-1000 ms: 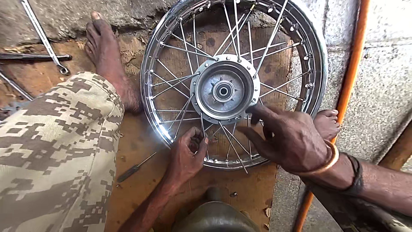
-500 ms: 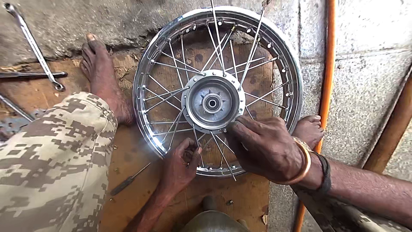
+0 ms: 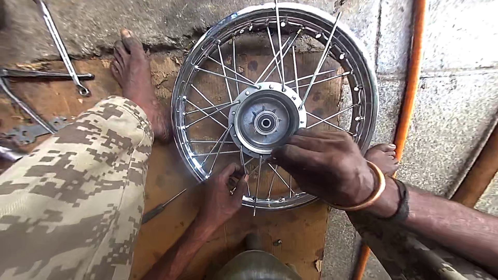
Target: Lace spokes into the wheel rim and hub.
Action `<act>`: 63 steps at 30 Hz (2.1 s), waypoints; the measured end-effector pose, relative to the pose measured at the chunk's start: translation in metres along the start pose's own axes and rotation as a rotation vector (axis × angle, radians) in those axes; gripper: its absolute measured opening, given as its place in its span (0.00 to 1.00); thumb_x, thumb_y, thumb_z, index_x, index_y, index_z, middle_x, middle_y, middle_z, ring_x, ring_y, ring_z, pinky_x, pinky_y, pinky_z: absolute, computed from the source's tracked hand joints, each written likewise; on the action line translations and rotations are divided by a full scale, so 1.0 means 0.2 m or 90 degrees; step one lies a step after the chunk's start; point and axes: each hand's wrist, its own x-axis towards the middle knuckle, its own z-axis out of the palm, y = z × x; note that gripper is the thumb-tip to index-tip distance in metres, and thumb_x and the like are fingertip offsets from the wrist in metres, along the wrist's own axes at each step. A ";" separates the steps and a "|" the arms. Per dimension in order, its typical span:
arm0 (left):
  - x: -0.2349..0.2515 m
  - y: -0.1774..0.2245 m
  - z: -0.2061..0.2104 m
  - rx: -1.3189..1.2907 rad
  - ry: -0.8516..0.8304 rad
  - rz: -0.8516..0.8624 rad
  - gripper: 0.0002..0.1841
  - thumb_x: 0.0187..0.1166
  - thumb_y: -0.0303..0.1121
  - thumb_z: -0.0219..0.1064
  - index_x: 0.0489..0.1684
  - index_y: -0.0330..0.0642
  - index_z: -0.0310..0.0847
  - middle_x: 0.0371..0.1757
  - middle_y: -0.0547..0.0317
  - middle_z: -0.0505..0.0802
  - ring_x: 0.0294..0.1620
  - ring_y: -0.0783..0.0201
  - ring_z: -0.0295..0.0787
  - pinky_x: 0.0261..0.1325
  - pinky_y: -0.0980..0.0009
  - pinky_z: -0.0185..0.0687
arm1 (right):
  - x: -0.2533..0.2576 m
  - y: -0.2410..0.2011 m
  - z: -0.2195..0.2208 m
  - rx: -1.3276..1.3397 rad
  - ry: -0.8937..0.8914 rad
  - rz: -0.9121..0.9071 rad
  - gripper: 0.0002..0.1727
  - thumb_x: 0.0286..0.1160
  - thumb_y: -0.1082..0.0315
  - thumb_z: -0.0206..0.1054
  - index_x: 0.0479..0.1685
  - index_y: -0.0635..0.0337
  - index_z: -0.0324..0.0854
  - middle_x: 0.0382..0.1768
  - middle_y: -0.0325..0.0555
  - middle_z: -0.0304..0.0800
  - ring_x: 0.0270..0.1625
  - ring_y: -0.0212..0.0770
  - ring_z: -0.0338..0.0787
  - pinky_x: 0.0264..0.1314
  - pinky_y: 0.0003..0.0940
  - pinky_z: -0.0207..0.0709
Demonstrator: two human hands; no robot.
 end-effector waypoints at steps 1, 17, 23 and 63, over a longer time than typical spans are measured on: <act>0.00 0.00 0.00 -0.009 0.004 0.006 0.05 0.80 0.39 0.67 0.45 0.53 0.86 0.38 0.72 0.92 0.33 0.73 0.89 0.34 0.73 0.89 | 0.01 0.00 0.02 -0.014 0.012 -0.030 0.07 0.73 0.73 0.64 0.34 0.58 0.89 0.25 0.41 0.86 0.30 0.41 0.86 0.28 0.35 0.76; 0.01 -0.01 -0.07 0.023 -0.082 0.024 0.12 0.75 0.35 0.69 0.54 0.51 0.86 0.48 0.70 0.94 0.45 0.74 0.93 0.47 0.74 0.93 | -0.02 0.05 0.01 -0.030 -0.058 -0.041 0.10 0.72 0.78 0.61 0.38 0.60 0.89 0.34 0.44 0.91 0.47 0.45 0.92 0.47 0.37 0.85; 0.05 0.06 -0.24 -0.068 -0.103 -0.044 0.13 0.84 0.29 0.64 0.62 0.52 0.86 0.53 0.67 0.96 0.45 0.66 0.96 0.47 0.67 0.95 | -0.02 0.01 -0.04 0.022 -0.044 0.069 0.10 0.75 0.74 0.65 0.43 0.58 0.93 0.42 0.42 0.95 0.47 0.38 0.93 0.48 0.33 0.86; 0.28 0.40 0.02 -0.004 0.146 0.440 0.06 0.70 0.23 0.76 0.40 0.34 0.88 0.39 0.62 0.97 0.38 0.68 0.96 0.46 0.71 0.96 | -0.46 0.25 0.00 0.002 -0.331 0.333 0.09 0.84 0.63 0.64 0.46 0.60 0.83 0.32 0.51 0.85 0.36 0.54 0.88 0.35 0.52 0.78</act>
